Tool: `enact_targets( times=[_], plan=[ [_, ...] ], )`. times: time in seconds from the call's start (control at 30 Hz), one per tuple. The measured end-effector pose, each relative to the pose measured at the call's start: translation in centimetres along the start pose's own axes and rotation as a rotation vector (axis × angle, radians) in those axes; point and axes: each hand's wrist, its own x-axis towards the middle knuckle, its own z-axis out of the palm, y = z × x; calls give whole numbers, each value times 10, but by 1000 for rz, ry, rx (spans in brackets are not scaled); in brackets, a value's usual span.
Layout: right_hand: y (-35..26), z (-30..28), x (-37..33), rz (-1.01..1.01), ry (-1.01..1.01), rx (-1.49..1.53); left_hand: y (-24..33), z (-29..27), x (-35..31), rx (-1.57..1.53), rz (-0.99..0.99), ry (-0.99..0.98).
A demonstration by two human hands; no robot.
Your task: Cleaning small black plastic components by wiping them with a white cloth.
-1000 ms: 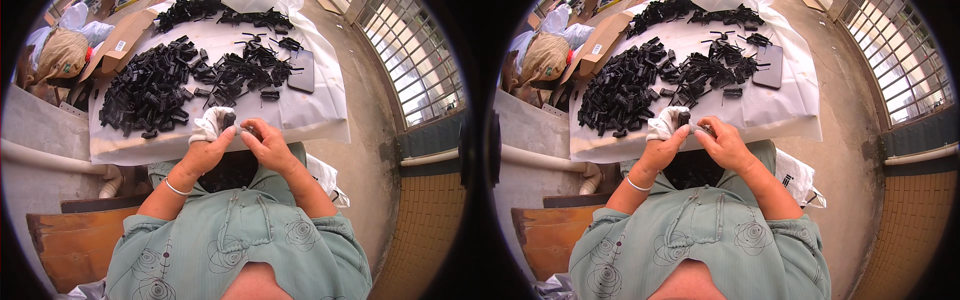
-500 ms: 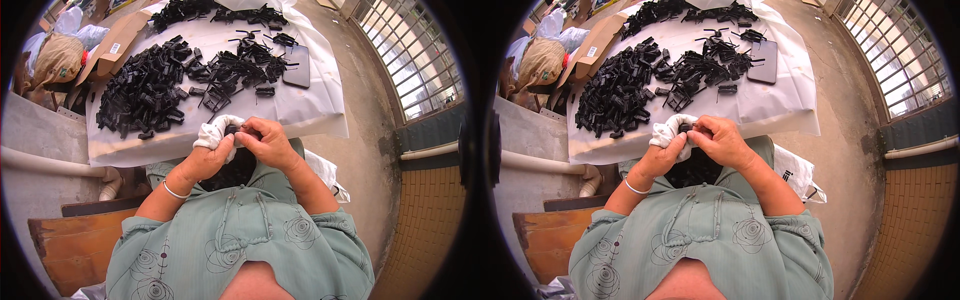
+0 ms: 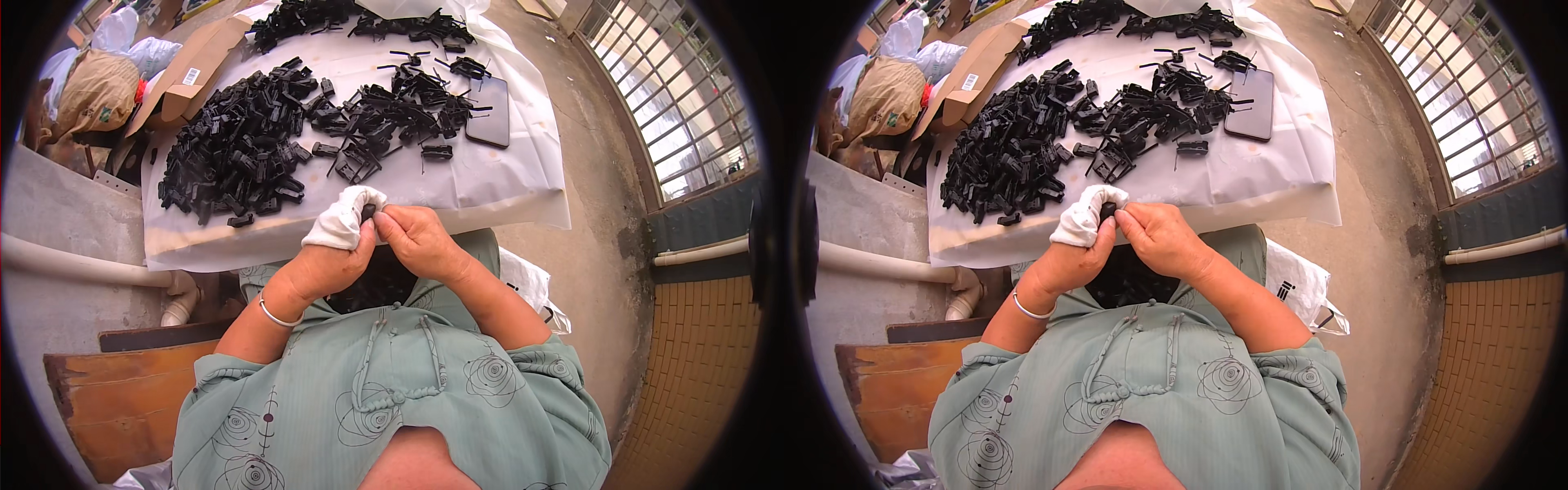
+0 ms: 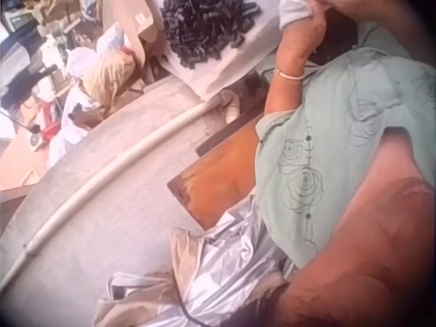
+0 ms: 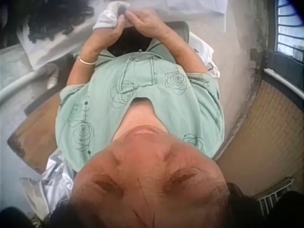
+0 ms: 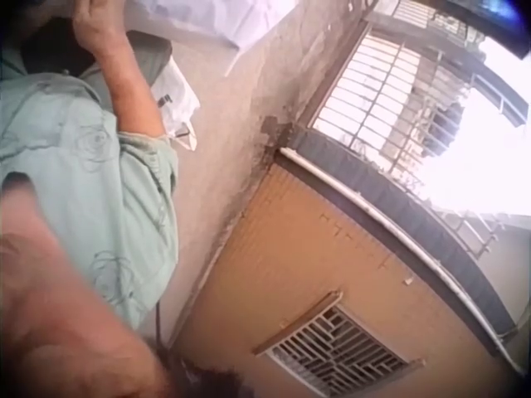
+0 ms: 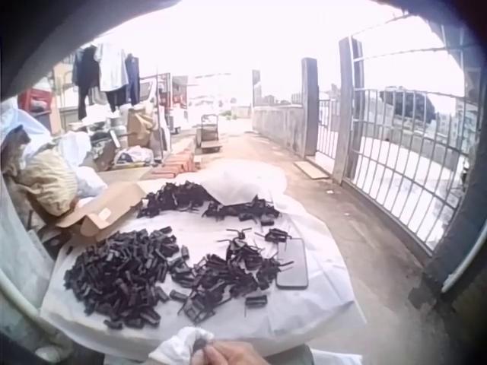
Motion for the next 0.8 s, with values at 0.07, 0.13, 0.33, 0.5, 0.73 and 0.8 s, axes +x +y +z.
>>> enact_targets(
  times=[0.07,0.13,0.33,0.5,0.73,0.8],
  plan=[
    [9,-2,5,-35,-63,-117,-11,-25,12,244,60,189],
    [17,-1,11,-95,40,-255,-11,-62,29,889,96,374],
    [37,8,42,-91,81,-795,-43,-54,6,370,19,442],
    [43,8,48,-146,-29,-934,-43,-18,-12,-251,-498,190],
    [42,-6,27,-330,164,-318,-56,-12,-12,-755,-653,189],
    [51,-8,25,-381,291,-270,-62,-7,-10,-738,-640,232]
  ],
)
